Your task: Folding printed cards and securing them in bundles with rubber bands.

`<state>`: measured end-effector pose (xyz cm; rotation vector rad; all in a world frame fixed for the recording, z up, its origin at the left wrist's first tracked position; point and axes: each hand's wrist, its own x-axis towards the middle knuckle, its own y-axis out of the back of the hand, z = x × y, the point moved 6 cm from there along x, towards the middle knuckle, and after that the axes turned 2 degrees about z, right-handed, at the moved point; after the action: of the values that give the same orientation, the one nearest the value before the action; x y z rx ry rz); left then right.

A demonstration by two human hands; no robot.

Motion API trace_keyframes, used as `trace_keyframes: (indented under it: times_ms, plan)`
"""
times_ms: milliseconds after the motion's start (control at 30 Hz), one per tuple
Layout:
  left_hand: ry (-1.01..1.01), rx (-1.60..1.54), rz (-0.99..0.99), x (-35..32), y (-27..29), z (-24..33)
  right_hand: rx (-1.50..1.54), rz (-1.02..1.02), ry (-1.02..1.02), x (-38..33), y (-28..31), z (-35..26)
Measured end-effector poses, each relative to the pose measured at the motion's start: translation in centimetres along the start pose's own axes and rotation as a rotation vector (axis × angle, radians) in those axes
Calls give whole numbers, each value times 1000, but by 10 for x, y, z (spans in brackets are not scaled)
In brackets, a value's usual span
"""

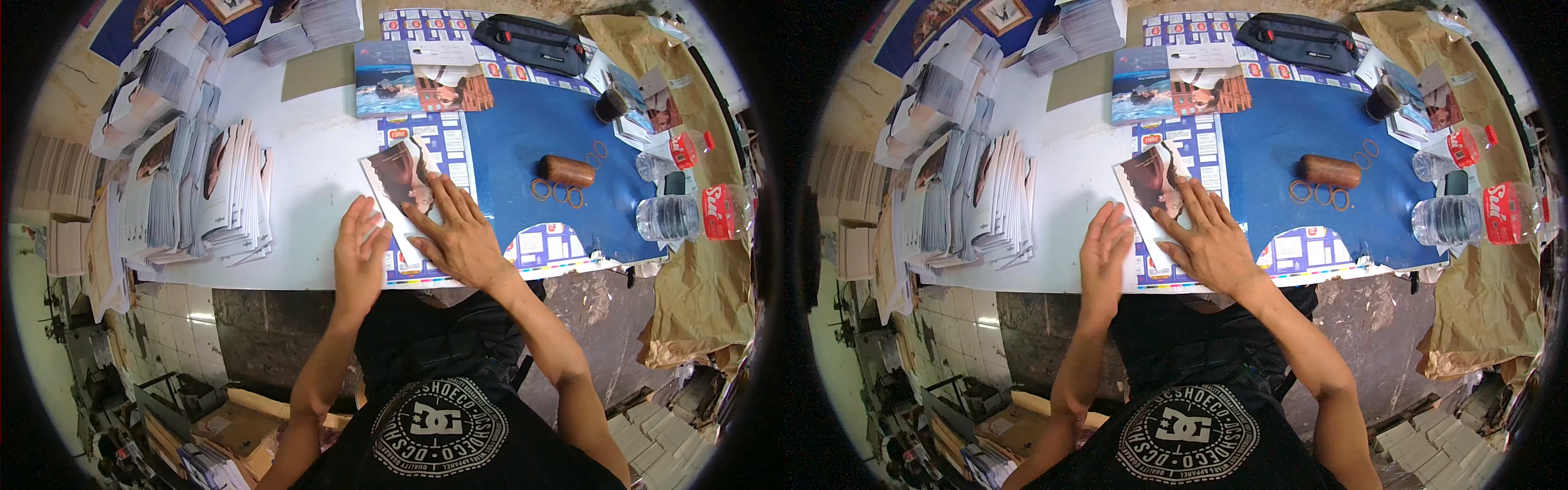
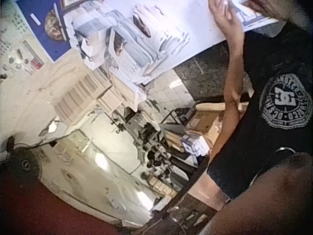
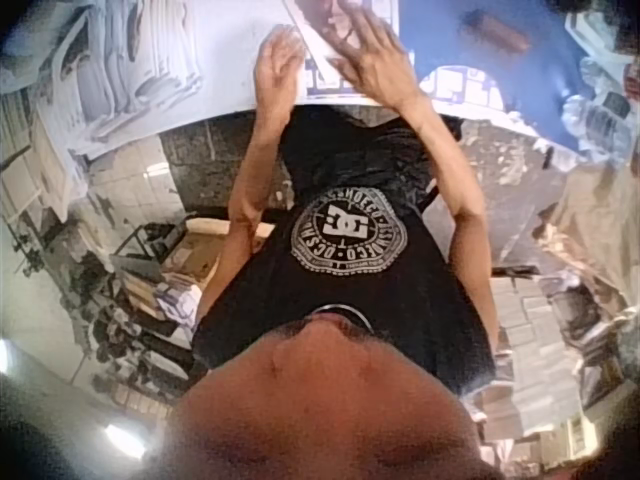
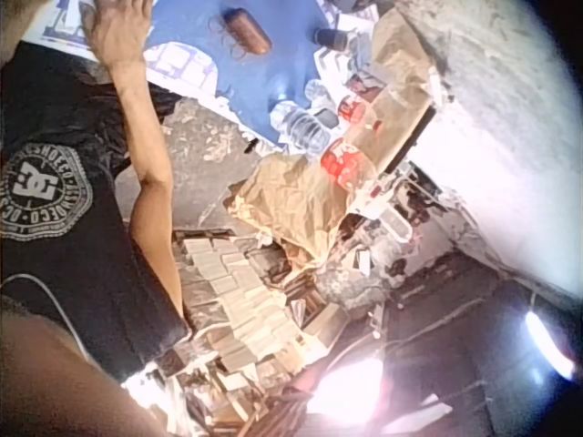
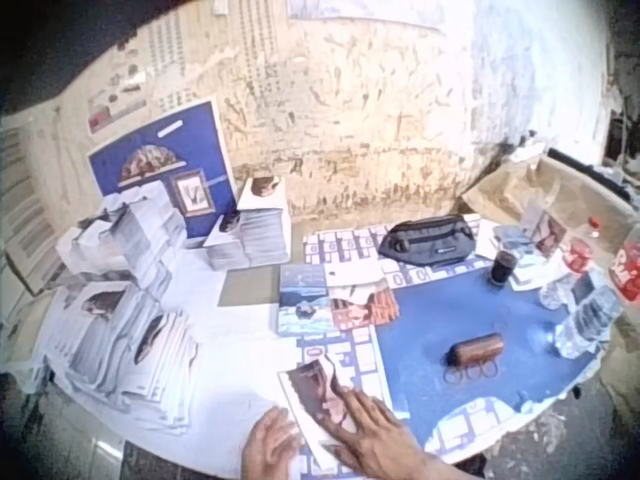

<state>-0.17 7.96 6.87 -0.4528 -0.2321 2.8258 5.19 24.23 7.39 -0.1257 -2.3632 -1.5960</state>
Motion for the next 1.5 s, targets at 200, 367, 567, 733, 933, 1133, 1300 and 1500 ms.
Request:
trace_keyframes:
  times_ms: [200, 367, 567, 733, 933, 1133, 1300, 1500]
  plan:
    - [-775, 1256, -132, -7, -26, -9, -18, 3, 12, 0, -3, 2]
    - [-790, 1269, -124, -5, -23, -13, 7, -3, 8, -1, -2, 4]
    - [-787, 1276, -119, -6, -25, -12, 154, 93, -120, -5, 48, 54]
    - [-790, 1271, -106, -7, -26, -11, -565, 488, -406, -29, 121, 130]
    - [-775, 1287, -101, -7, -19, -12, -229, 349, -377, -11, 93, 135]
    - [-793, 1299, -88, -6, -24, -12, -177, 136, 41, 0, 22, 7]
    - [-786, 1270, -104, -6, -23, -16, -172, 228, 24, 88, -1, 30]
    - [-806, 1253, -96, -6, -27, -13, -181, 305, 91, 130, -13, 47]
